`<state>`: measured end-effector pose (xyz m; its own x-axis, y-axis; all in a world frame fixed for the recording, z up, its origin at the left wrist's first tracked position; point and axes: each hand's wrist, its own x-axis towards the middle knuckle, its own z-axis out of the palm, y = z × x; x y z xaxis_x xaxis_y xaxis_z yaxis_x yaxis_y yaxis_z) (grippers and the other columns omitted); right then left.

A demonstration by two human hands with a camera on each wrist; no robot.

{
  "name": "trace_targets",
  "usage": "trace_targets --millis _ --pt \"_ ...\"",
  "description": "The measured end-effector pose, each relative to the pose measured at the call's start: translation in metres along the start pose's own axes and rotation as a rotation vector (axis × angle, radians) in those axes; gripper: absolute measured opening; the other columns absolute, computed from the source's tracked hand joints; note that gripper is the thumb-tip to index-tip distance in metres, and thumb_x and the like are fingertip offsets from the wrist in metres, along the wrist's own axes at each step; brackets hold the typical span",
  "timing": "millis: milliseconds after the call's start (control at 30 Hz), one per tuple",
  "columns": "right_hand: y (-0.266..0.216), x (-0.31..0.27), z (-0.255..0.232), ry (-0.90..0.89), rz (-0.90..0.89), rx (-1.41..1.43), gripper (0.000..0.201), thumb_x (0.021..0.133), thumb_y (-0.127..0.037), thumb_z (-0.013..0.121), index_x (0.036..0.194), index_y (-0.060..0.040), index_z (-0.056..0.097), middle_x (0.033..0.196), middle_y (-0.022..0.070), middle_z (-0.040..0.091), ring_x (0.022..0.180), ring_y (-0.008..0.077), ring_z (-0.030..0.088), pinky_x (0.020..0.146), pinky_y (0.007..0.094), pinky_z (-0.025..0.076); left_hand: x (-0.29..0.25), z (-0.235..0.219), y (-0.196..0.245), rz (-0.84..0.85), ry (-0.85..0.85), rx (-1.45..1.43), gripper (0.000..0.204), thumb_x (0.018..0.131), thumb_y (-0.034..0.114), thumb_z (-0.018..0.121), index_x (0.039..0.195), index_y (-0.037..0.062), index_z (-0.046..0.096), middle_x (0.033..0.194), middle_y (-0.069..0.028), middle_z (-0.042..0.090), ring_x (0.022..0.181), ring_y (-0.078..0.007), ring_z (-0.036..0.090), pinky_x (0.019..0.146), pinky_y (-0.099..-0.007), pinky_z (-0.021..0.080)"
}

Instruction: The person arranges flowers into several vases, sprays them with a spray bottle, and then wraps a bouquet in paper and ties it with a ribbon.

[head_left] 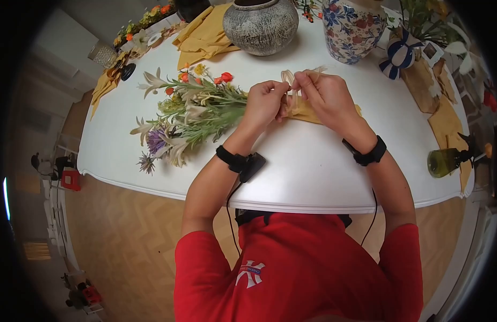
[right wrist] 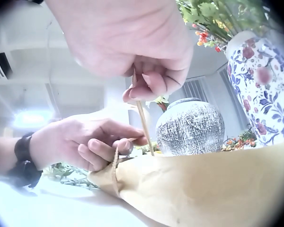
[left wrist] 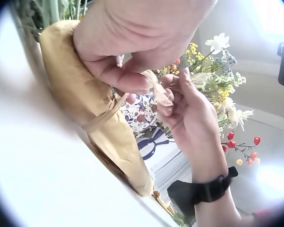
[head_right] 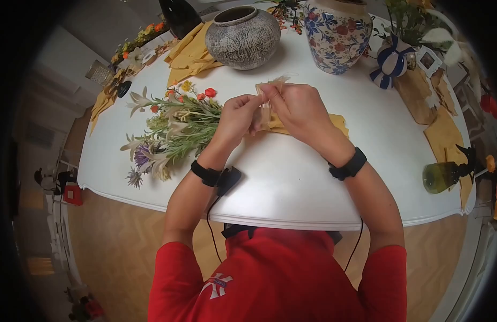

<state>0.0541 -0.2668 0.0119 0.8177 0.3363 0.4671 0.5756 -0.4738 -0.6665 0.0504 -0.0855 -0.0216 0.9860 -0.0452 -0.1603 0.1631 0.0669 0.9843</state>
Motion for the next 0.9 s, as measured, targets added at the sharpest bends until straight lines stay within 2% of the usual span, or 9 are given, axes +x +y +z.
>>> trace_targets --millis 67,167,400,500,567,667,767,867,900 --pt "-0.009 -0.002 0.000 -0.092 0.076 0.134 0.045 0.107 -0.036 0.054 0.093 0.0011 0.074 0.067 0.0152 0.068 0.065 0.0301 0.069 0.064 0.0374 0.053 0.001 0.000 0.000 0.020 -0.042 0.051 0.032 0.104 0.025 0.063 0.086 -0.0014 0.067 0.071 -0.0061 0.068 0.050 -0.0092 0.057 0.044 -0.0252 0.043" --pt "-0.003 0.003 0.006 -0.114 0.033 0.213 0.046 0.108 -0.037 0.053 0.093 0.0012 0.074 0.067 0.0117 0.068 0.065 0.0242 0.069 0.066 0.0354 0.053 0.002 0.002 -0.001 0.090 -0.050 0.246 0.030 0.104 0.022 0.061 0.084 0.0000 0.065 0.070 -0.0058 0.068 0.049 -0.0100 0.056 0.046 -0.0269 0.045" --pt "0.000 0.020 0.012 -0.232 0.060 0.301 0.051 0.109 -0.041 0.049 0.096 0.0001 0.075 0.070 0.0080 0.068 0.067 0.0215 0.067 0.071 0.0336 0.054 0.014 -0.007 -0.017 0.300 -0.056 0.639 0.024 0.100 0.016 0.061 0.081 0.0015 0.062 0.073 -0.0078 0.068 0.058 -0.0114 0.062 0.052 -0.0280 0.049" --pt "0.003 0.029 0.016 -0.268 0.113 0.369 0.049 0.109 -0.041 0.049 0.101 -0.0009 0.075 0.073 0.0063 0.069 0.072 0.0196 0.067 0.073 0.0331 0.054 0.008 -0.011 -0.012 0.274 -0.215 0.526 0.030 0.105 0.025 0.057 0.092 0.0003 0.064 0.070 -0.0013 0.061 0.054 -0.0086 0.056 0.047 -0.0248 0.043" --pt "0.003 0.032 0.015 -0.332 0.152 0.402 0.044 0.108 -0.039 0.051 0.110 -0.0017 0.073 0.077 0.0060 0.070 0.075 0.0187 0.067 0.074 0.0329 0.054 0.003 -0.008 -0.003 0.161 -0.245 0.366 0.029 0.106 0.025 0.056 0.093 0.0008 0.064 0.072 -0.0010 0.062 0.054 -0.0084 0.056 0.048 -0.0243 0.044" --pt "-0.006 0.028 0.007 -0.244 0.037 0.479 0.032 0.105 -0.023 0.057 0.130 -0.0057 0.063 0.091 0.0078 0.071 0.081 0.0179 0.066 0.076 0.0330 0.055 0.002 -0.010 0.005 0.049 -0.285 0.228 0.028 0.107 0.024 0.055 0.097 0.0008 0.066 0.073 -0.0007 0.063 0.055 -0.0074 0.056 0.048 -0.0233 0.044" --pt "0.013 0.027 0.002 0.071 0.005 0.388 0.049 0.098 -0.007 0.059 0.146 -0.0114 0.050 0.108 0.0102 0.071 0.089 0.0191 0.067 0.079 0.0332 0.056 0.000 -0.013 0.008 -0.002 -0.295 0.106 0.027 0.108 0.024 0.056 0.105 0.0002 0.069 0.075 0.0000 0.064 0.057 -0.0061 0.057 0.049 -0.0223 0.044" --pt "0.055 0.026 0.002 0.154 0.096 0.180 0.050 0.100 -0.005 0.056 0.149 -0.0120 0.049 0.115 0.0080 0.068 0.099 0.0131 0.061 0.086 0.0293 0.052 0.003 -0.018 0.007 -0.003 -0.351 0.059 0.028 0.107 0.021 0.059 0.114 -0.0017 0.072 0.074 0.0006 0.064 0.058 -0.0047 0.056 0.050 -0.0214 0.044" --pt "0.061 0.023 -0.002 -0.011 0.155 0.074 0.043 0.101 -0.006 0.055 0.144 -0.0107 0.056 0.119 0.0091 0.070 0.101 0.0168 0.064 0.090 0.0327 0.052 0.003 -0.021 0.006 0.011 -0.384 0.063 0.026 0.106 0.020 0.061 0.114 -0.0021 0.073 0.074 0.0000 0.065 0.058 -0.0050 0.056 0.050 -0.0214 0.044"
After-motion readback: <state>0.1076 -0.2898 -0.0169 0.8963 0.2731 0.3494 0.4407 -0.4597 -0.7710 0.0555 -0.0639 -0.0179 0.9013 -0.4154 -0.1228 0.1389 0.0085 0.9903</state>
